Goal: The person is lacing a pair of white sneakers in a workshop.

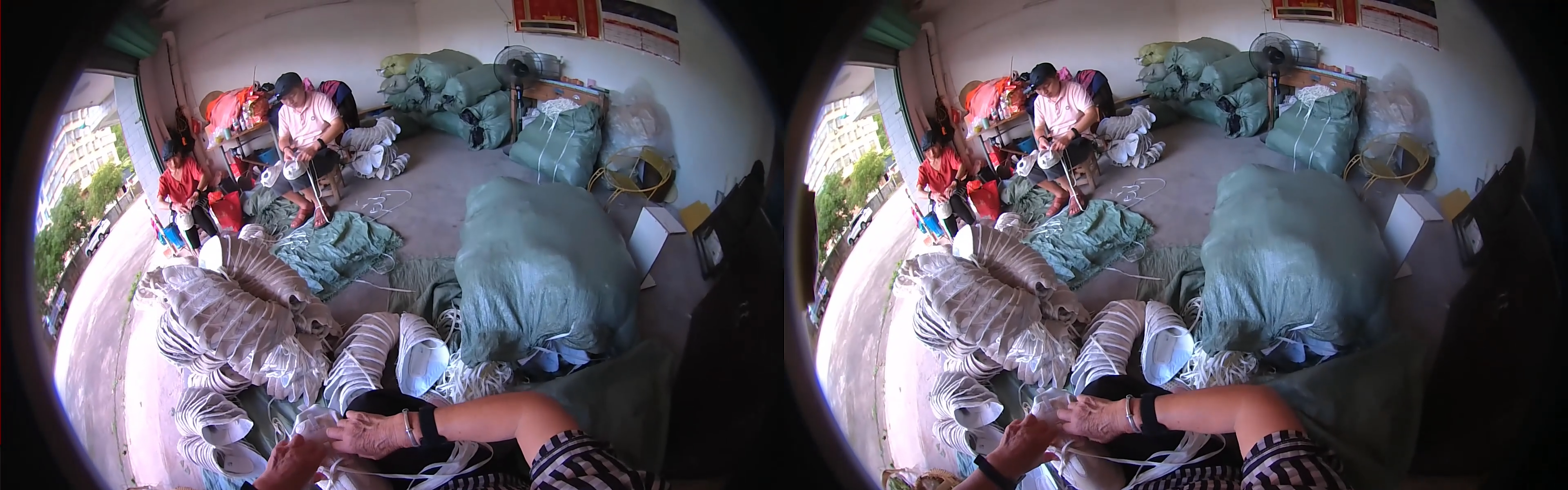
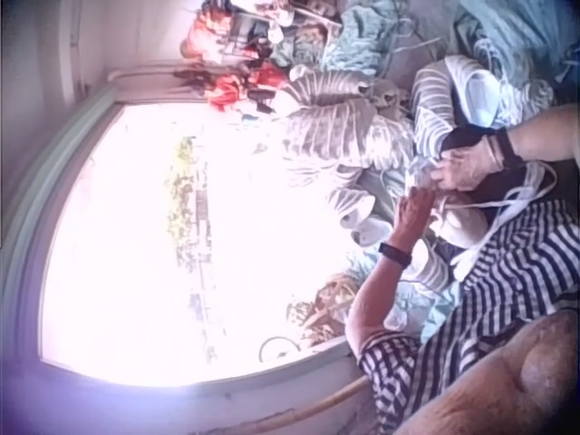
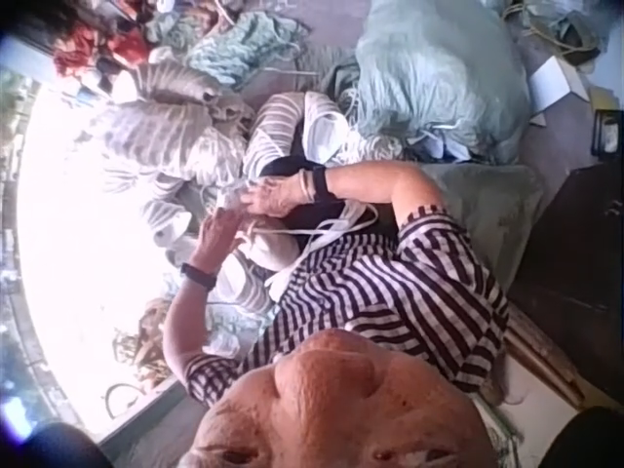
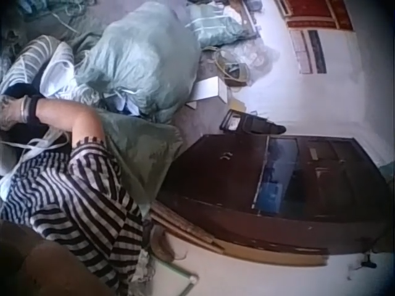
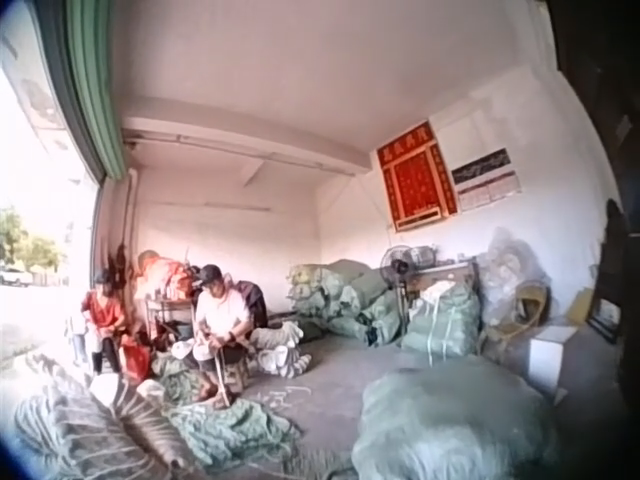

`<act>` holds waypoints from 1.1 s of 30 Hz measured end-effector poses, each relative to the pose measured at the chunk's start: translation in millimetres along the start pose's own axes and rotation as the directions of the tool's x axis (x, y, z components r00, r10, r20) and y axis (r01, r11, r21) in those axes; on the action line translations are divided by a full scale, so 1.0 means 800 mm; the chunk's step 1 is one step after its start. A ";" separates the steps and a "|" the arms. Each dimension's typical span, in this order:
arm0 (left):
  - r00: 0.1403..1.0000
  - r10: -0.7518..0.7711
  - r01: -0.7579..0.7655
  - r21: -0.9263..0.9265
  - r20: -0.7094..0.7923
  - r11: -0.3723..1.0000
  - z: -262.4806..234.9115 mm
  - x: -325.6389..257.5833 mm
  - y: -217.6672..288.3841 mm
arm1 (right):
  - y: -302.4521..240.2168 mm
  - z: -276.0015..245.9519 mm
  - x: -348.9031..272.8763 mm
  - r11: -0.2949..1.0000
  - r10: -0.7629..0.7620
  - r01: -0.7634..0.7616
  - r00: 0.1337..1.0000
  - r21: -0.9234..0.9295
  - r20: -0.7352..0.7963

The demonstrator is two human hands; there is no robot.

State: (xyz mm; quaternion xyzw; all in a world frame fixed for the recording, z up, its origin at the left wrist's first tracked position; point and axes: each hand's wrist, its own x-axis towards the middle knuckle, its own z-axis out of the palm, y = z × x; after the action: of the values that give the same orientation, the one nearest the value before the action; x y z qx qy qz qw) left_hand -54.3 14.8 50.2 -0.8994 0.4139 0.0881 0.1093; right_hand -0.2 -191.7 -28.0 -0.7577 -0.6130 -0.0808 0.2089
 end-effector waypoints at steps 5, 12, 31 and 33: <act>0.995 -0.065 0.055 0.146 0.070 0.988 0.002 -0.001 0.015 | 0.010 -0.002 0.004 0.997 0.009 -0.018 0.992 0.071 0.130; 0.996 -0.083 0.090 -0.255 0.037 0.963 0.043 0.011 -0.021 | 0.020 0.005 -0.003 0.990 -0.014 0.015 1.000 0.139 -0.007; 0.963 -0.261 0.269 -0.187 0.066 0.945 0.034 0.036 0.016 | 0.014 -0.004 -0.016 0.997 -0.029 0.029 1.000 0.073 -0.002; 0.944 -0.321 0.329 -0.167 0.074 0.929 0.034 0.034 0.024 | 0.013 -0.006 -0.014 0.995 -0.056 0.055 0.998 0.077 0.004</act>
State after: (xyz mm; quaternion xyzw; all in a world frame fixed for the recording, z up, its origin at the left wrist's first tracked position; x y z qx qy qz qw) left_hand -53.8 -9.9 15.1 -0.9594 0.2472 0.1258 0.0513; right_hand 7.8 -205.1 -30.1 -0.7320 -0.6370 -0.0606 0.2340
